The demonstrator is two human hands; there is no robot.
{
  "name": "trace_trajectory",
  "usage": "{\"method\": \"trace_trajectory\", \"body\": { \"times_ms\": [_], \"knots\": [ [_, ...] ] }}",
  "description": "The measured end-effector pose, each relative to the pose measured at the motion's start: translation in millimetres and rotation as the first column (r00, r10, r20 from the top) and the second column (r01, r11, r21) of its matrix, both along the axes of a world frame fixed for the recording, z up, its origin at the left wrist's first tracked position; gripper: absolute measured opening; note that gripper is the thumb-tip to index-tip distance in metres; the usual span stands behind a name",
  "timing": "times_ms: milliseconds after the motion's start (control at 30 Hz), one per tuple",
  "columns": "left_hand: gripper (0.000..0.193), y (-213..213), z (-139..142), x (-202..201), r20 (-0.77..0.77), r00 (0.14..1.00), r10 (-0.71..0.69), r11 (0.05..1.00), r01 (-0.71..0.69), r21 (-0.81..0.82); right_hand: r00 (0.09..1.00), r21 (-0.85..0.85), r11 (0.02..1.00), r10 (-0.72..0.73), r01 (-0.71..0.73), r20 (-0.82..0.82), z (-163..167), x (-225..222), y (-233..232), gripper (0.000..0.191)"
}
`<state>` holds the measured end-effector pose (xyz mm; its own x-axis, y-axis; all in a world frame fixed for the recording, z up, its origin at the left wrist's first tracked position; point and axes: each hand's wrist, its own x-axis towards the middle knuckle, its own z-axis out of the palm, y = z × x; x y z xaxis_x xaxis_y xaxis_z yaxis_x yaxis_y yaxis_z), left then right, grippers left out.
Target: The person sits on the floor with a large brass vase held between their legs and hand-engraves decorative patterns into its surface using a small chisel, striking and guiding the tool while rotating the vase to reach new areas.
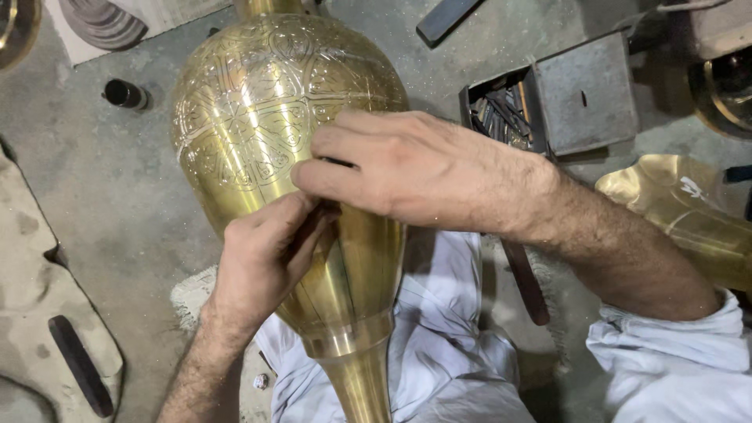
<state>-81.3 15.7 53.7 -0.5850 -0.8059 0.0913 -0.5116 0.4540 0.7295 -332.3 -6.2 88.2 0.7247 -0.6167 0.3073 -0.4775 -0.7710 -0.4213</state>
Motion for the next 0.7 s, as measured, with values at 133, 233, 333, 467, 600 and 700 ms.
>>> {"method": "trace_trajectory", "body": {
  "times_ms": [133, 233, 333, 467, 600, 700],
  "knots": [
    [0.027, 0, -3, 1, 0.021, 1.000, 0.015, 1.000, -0.014, -0.025, 1.000, -0.004, 1.000, -0.018, 0.018, 0.022, 1, 2, -2, 0.030],
    [0.027, -3, -2, 0, 0.021, 1.000, 0.008, 1.000, -0.008, -0.013, 0.999, -0.033, 0.999, -0.035, 0.036, 0.022, 0, 2, -3, 0.030],
    [0.026, -4, -1, -1, 0.017, 1.000, 0.007, 1.000, -0.007, -0.018, 0.999, -0.049, 0.998, -0.033, 0.034, 0.017, -2, 3, -4, 0.029],
    [0.022, -4, -2, 1, 0.015, 1.000, 0.009, 1.000, -0.009, -0.005, 1.000, -0.048, 0.998, -0.030, 0.030, 0.007, -4, 5, -3, 0.027],
    [0.021, -3, -7, 6, 0.005, 1.000, -0.010, 1.000, 0.010, 0.006, 1.000, -0.130, 0.991, 0.001, 0.001, 0.018, -4, 7, -3, 0.026],
    [0.026, 5, -11, 10, -0.005, 1.000, -0.009, 0.999, 0.009, -0.036, 0.995, -0.222, 0.972, 0.089, -0.079, 0.037, -4, 13, -5, 0.024]
  ]
}}
